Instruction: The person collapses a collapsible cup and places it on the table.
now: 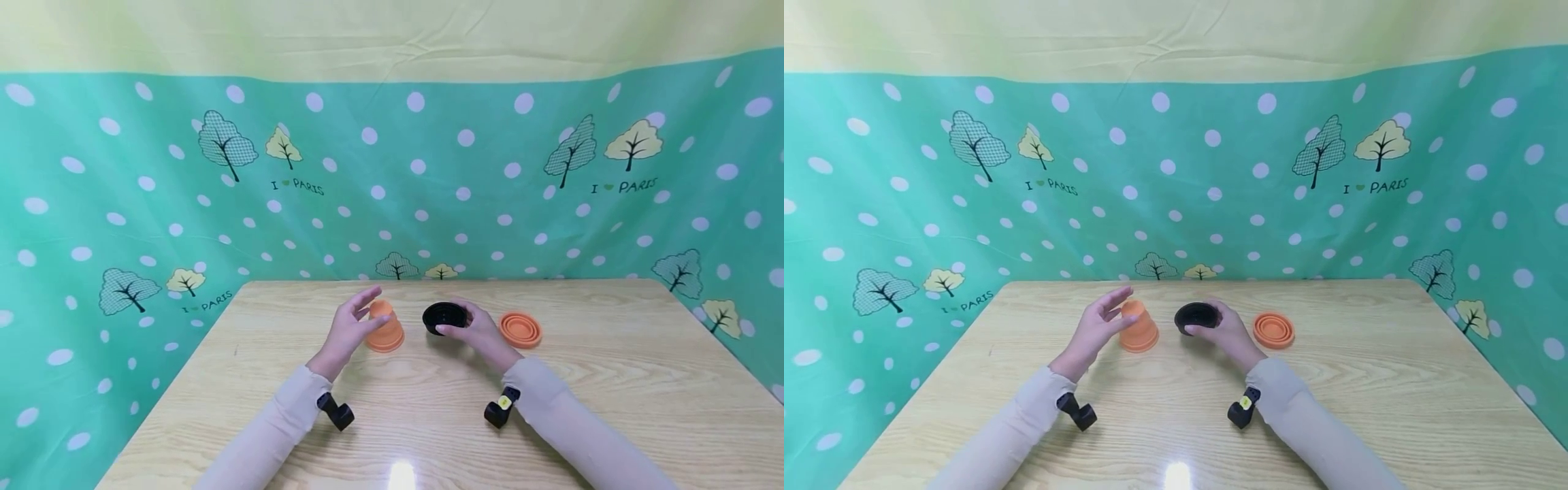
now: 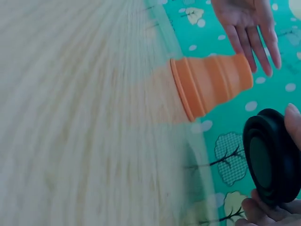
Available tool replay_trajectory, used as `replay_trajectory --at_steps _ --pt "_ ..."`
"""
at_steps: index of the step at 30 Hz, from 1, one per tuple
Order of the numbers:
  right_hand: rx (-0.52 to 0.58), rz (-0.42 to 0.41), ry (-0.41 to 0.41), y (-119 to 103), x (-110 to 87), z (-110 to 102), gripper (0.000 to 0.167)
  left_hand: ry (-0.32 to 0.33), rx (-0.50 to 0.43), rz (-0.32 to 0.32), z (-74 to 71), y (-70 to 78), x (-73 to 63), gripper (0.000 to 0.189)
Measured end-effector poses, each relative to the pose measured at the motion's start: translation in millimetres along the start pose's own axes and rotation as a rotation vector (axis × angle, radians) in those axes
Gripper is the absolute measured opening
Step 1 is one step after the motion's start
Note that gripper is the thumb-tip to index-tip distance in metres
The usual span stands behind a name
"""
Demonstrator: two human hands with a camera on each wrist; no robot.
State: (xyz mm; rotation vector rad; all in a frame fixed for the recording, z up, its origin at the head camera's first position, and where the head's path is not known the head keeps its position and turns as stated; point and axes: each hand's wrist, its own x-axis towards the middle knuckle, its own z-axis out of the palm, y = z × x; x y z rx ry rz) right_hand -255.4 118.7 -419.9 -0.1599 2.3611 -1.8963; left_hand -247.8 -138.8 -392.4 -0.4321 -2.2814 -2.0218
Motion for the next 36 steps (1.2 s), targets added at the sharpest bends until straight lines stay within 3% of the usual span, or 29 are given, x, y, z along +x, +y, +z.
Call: replay_trajectory --at_steps 4,9,19,31,36 --pt "-0.036 0.041 0.019 8 8.1 -1 0.079 0.026 -0.011 -0.020 -1.0 -4.6 1.7 0.055" --pt "-0.117 0.028 0.038 17 13.2 0 0.082 0.033 -0.024 -0.076 -0.2 -8.3 1.7 0.057" --pt "-0.195 0.023 0.033 22 15.1 0 0.079 0.031 -0.041 -0.090 2.7 -16.0 4.4 0.060" --pt "-0.207 0.048 -0.098 20 17.0 -8 0.081 0.058 -0.045 -0.165 6.6 -16.0 7.3 0.059" --pt "-0.171 0.034 -0.156 22 18.2 -12 0.085 0.057 -0.046 -0.168 6.5 -18.6 9.5 0.060"
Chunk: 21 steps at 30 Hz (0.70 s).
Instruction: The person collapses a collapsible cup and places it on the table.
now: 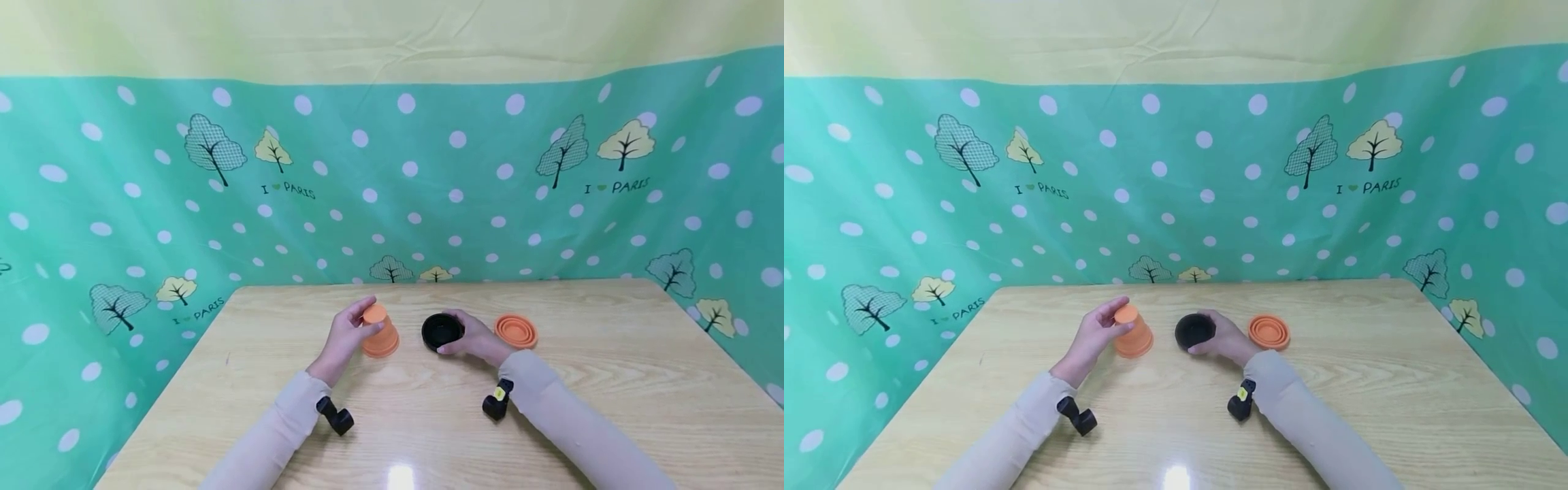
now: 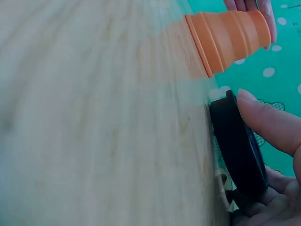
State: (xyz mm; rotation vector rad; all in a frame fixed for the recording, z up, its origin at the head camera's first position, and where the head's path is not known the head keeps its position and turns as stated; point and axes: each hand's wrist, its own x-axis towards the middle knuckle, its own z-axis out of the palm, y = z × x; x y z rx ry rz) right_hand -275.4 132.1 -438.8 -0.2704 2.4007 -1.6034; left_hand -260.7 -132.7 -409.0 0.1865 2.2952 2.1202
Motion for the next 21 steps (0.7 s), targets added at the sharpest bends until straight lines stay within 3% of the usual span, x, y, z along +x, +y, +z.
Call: replay_trajectory --at_steps 15,21 --pt "0.081 -0.029 -0.079 3.5 10.1 -3.6 0.088 0.029 0.024 0.041 -4.1 -3.6 5.2 0.059" --pt "0.102 -0.021 -0.072 9.9 4.6 -5.0 0.086 0.027 0.033 0.040 -0.8 -3.2 3.4 0.056"
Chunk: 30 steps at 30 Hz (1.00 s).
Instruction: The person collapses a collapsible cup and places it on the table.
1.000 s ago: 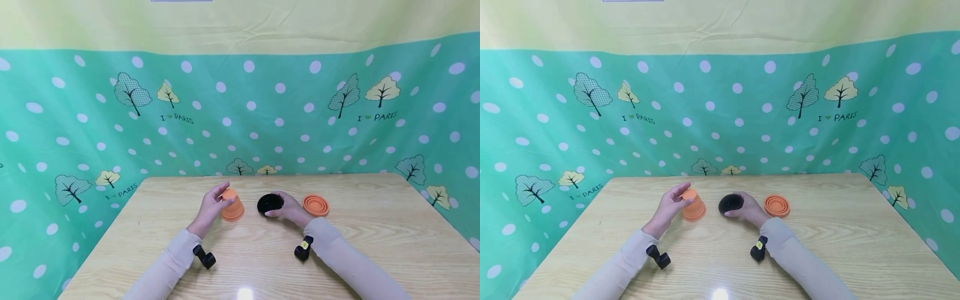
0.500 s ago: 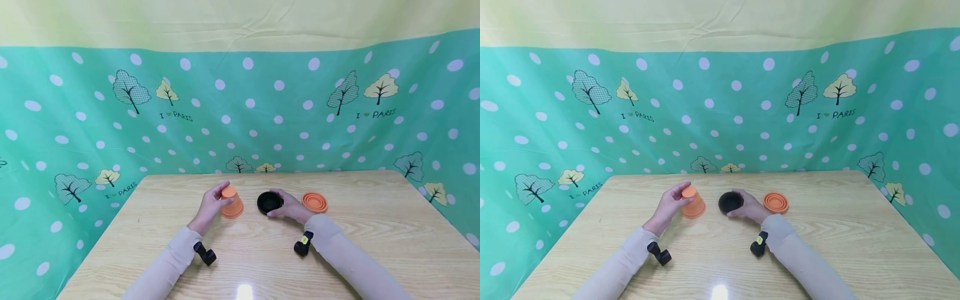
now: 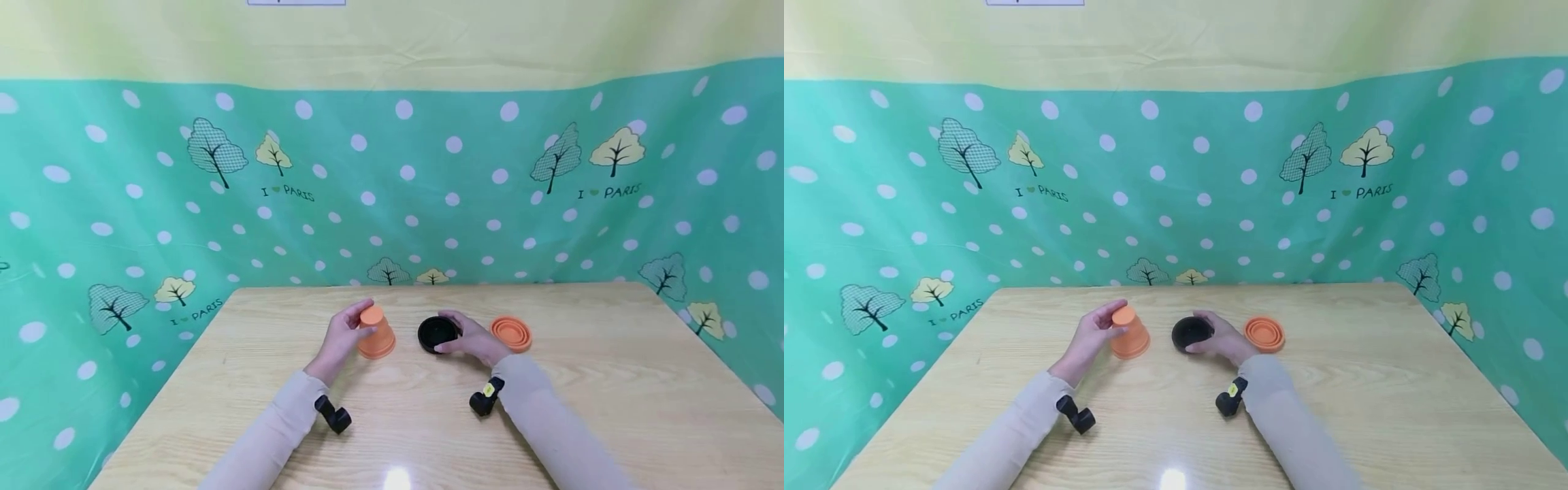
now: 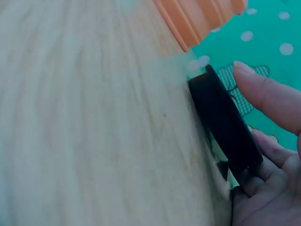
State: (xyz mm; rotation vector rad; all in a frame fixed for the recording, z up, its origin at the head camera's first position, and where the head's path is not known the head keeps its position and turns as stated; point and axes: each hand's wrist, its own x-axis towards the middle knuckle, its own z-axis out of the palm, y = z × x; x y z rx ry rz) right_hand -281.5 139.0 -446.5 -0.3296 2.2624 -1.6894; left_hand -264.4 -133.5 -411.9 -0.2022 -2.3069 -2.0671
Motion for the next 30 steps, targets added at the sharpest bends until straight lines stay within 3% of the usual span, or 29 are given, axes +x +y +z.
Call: replay_trajectory --at_steps 5,12,30 --pt "-0.028 -0.013 0.040 1.9 -2.2 -1.2 0.084 -0.001 -0.014 -0.003 3.3 0.2 0.1 0.055" --pt "-0.011 0.002 0.031 -0.3 -2.7 1.4 0.084 0.027 0.007 -0.010 3.2 -1.9 -0.2 0.055" --pt "0.021 0.022 0.086 -0.4 -4.6 7.2 0.079 -0.005 -0.005 -0.052 -0.6 0.6 -0.1 0.054"
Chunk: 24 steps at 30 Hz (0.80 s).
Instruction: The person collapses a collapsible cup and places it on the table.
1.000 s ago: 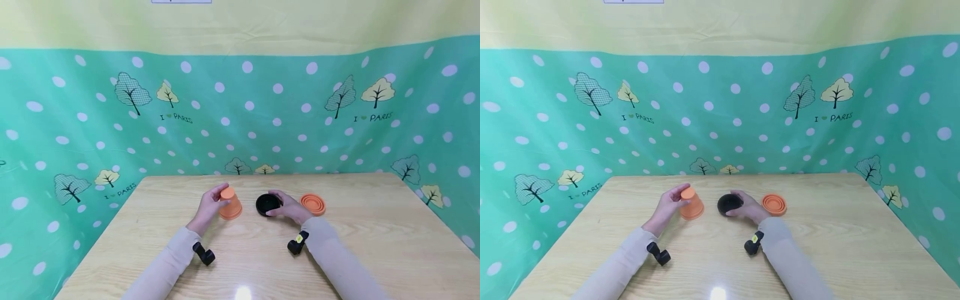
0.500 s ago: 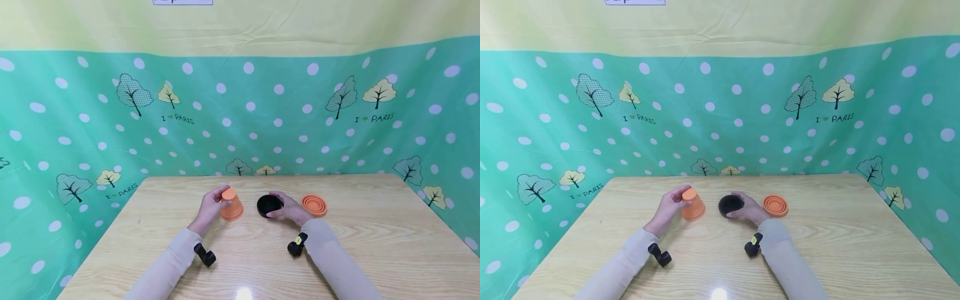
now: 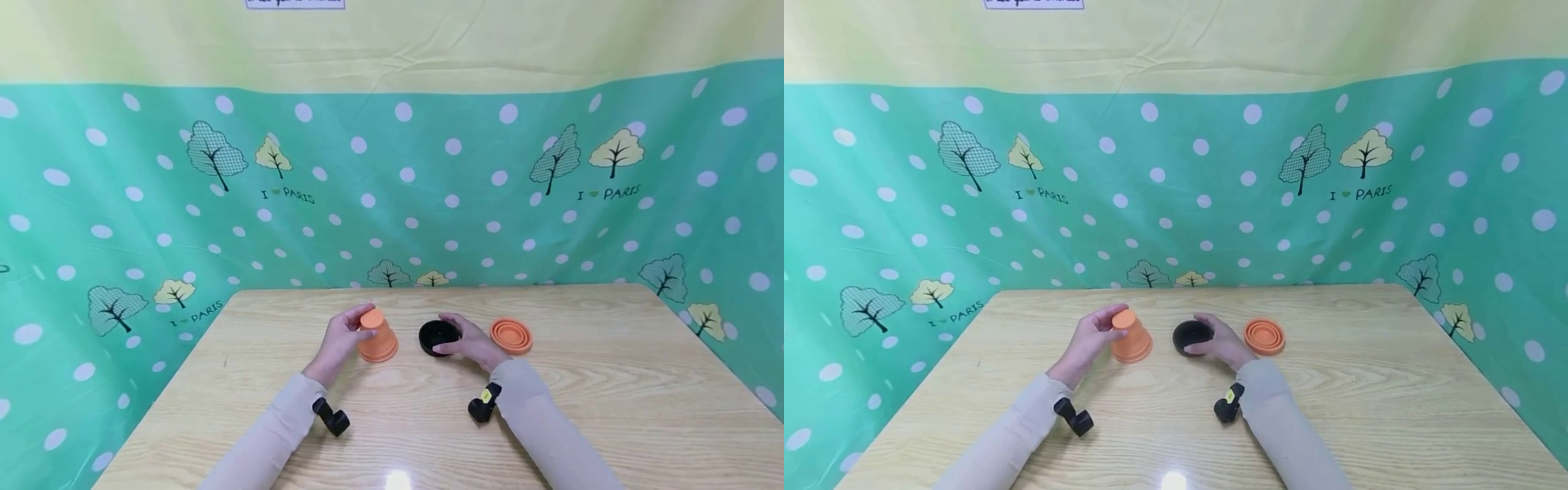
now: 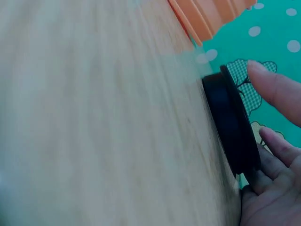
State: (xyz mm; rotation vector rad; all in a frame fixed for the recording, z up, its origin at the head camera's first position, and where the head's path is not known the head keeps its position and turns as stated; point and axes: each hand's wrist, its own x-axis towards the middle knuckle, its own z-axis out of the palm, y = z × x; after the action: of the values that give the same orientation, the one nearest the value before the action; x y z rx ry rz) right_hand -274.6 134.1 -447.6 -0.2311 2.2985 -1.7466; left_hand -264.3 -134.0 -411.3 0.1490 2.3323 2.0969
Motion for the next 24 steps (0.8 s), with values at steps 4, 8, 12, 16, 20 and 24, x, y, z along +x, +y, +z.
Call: replay_trajectory --at_steps 4,8,12,16,20,24 --pt "-0.012 -0.006 0.019 -1 -0.5 0 0.075 0.006 0.008 0.017 -0.6 4.6 -2.1 0.054" --pt "0.010 -0.009 0.031 -3 0.0 -3 0.072 0.013 -0.006 0.036 -0.5 11.3 -3.6 0.055" --pt "0.029 -0.024 0.049 -9 -1.5 -8 0.069 0.006 -0.023 0.048 2.3 17.2 -4.4 0.056" --pt "0.007 -0.061 0.063 -18 -8.1 -9 0.062 -0.009 -0.033 0.057 8.1 22.2 -6.2 0.056" --pt "-0.031 -0.123 0.075 -29 -25.2 -7 0.051 -0.035 -0.042 0.079 16.2 25.7 -9.4 0.055" --pt "-0.036 -0.176 0.050 -25 -32.3 -8 0.047 -0.069 -0.059 0.117 25.5 31.2 -14.8 0.055"
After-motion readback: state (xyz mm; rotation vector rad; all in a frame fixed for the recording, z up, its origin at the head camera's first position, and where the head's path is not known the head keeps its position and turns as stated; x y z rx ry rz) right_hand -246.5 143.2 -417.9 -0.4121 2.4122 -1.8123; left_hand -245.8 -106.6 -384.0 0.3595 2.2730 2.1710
